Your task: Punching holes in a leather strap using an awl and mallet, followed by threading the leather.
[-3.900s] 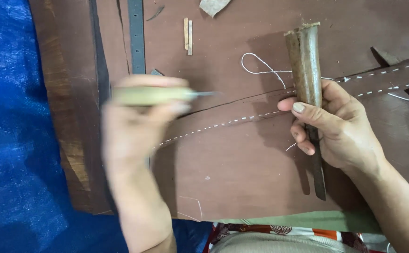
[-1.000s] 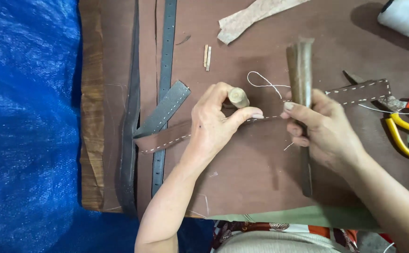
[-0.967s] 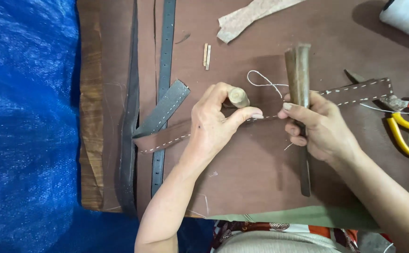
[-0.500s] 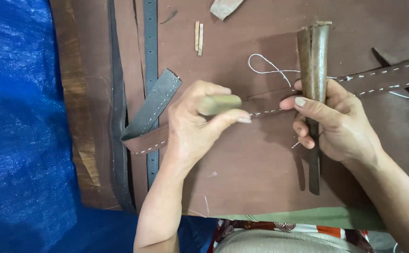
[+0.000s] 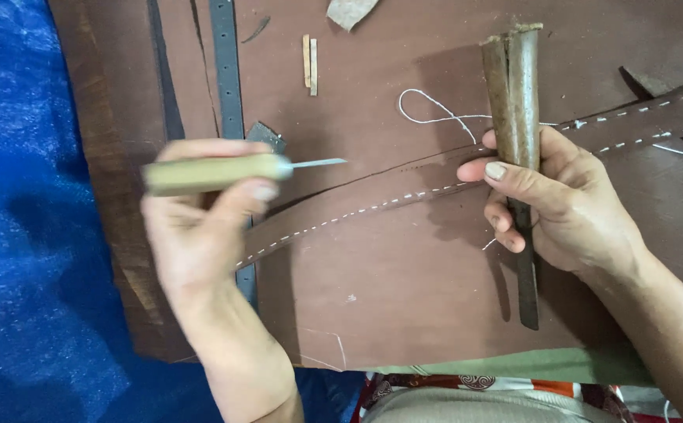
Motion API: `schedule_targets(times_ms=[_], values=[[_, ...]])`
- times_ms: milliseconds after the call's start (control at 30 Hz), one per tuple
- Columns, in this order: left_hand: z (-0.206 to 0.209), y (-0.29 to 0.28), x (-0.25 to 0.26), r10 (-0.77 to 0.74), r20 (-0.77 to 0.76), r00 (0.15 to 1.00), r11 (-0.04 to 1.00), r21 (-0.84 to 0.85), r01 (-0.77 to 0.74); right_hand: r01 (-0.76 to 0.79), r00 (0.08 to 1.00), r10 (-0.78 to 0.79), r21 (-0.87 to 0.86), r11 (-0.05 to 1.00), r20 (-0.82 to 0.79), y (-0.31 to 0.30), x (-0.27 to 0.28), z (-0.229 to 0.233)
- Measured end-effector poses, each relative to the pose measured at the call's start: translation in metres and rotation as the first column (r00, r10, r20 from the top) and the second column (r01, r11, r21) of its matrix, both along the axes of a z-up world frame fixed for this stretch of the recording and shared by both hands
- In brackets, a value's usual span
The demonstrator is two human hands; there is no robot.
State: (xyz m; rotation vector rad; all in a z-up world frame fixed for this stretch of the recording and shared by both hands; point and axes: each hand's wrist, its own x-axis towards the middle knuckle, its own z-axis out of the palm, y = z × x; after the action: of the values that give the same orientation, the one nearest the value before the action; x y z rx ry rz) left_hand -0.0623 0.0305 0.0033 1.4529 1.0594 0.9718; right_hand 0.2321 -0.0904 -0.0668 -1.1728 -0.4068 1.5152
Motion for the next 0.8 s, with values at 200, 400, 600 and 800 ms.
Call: schedule_targets(times_ms=[200, 400, 600, 800], values=[[-0.014, -0.011, 0.023, -0.188, -0.021, 0.982, 0.982, -0.001, 0.188, -0.011, 1.0, 0.011, -0.019, 1.0, 0.015, -0.001, 0.0, 0.003], [-0.018, -0.011, 0.028, -0.175, -0.061, 0.983, 0.984, -0.034, 0.173, -0.006, 0.999, 0.006, -0.012, 1.0, 0.053, 0.0, -0.002, 0.004], [-0.022, -0.011, 0.03, -0.194, -0.026, 0.981, 0.98, -0.04, 0.193, -0.014, 0.999, 0.014, -0.009, 1.0, 0.036, -0.001, -0.001, 0.001], [-0.027, -0.011, 0.031, -0.209, -0.042, 0.977, 0.978, -0.016, 0.208, -0.018, 0.999, 0.018, 0.021, 1.0, 0.039, -0.001, -0.001, 0.0]])
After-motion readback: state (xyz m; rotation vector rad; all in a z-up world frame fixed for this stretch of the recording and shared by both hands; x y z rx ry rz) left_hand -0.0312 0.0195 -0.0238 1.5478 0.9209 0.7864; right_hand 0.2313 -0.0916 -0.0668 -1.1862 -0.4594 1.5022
